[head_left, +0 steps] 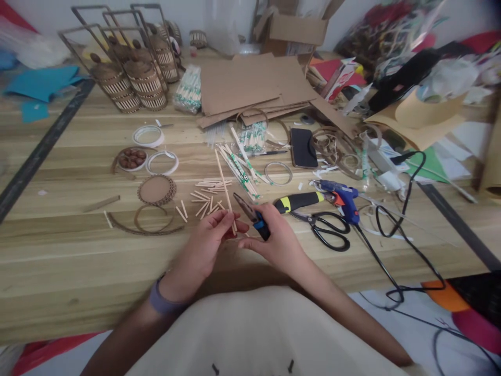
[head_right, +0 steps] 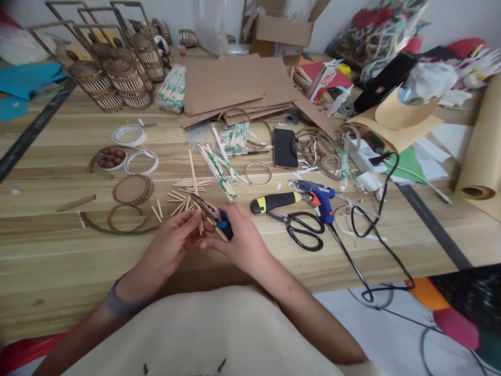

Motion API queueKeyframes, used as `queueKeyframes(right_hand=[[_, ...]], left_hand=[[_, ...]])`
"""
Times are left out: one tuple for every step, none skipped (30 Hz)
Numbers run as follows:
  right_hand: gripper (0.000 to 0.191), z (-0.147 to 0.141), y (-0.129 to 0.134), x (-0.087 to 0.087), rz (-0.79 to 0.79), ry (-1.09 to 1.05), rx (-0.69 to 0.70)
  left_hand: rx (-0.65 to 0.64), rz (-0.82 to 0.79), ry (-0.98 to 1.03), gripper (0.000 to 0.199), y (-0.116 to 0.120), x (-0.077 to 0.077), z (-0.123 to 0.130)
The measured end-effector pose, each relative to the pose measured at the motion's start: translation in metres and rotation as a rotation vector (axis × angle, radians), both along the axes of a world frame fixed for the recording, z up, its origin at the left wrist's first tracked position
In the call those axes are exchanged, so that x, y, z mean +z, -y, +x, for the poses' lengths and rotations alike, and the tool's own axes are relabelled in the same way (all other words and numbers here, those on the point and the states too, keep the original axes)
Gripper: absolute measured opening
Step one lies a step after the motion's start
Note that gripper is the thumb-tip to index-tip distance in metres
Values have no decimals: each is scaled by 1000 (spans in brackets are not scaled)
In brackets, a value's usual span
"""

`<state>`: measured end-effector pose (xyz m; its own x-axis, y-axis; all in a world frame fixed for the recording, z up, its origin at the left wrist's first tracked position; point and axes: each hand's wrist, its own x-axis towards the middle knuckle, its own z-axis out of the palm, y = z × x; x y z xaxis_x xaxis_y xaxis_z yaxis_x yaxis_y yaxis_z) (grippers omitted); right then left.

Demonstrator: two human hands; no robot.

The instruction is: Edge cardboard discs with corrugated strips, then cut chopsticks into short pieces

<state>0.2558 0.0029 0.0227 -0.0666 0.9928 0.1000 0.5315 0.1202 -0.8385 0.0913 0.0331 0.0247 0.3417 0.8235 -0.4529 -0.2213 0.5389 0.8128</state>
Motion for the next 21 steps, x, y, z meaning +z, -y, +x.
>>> queueKeyframes(right_hand=[[53,-1,1,-1,24,28,8],[51,-3,1,-3,42,50,11],[49,-4,1,-4,54,67,8],[46,-5,1,-5,63,78,2],[44,-6,1,-6,70,83,-7],[44,-6,1,-6,75,81,-17],[44,-6,1,-6,74,71,-26],[45,-6,2,-5,65,51,-34],[45,-6,2,-4,40,21,-42],[45,-5,3,-2,-4,-20,-54],[44,-4,4,1,-67,-73,-66],[41,-3,5,3,-147,-143,-71],[40,-3,7,6,-239,-237,-64],[41,-2,8,9,-340,-359,-46],[43,-3,9,11,-444,-505,-21],[45,-3,9,12,-546,-663,7],[47,-5,10,12,-643,-815,32],[47,-6,11,11,-728,-945,49],[45,-8,11,9,-796,-1043,60],[43,-10,12,6,-848,-1109,72],[40,-11,12,4,-884,-1153,81]], left_hand=[[2,-3,21,35,0,0,1],[4,3,38,34,1,0,3],[3,13,51,33,2,0,4],[-5,24,61,32,2,0,5],[-17,35,66,32,3,1,7],[-30,44,68,32,4,1,7],[-42,52,65,33,5,1,7],[-49,55,61,34,5,1,7],[-46,56,57,34,5,1,6],[-28,57,50,34,5,1,5],[7,60,40,33,4,2,3],[58,68,27,32,3,2,1],[113,81,12,31,2,3,0],[158,100,0,29,1,4,-2],[186,121,-3,27,0,5,-2],[184,134,9,26,0,7,-2],[151,131,32,26,0,8,-2],[91,111,66,28,0,9,-1],[19,78,101,30,1,9,1],[-44,43,130,32,2,10,2],[-92,11,143,34,3,10,3]])
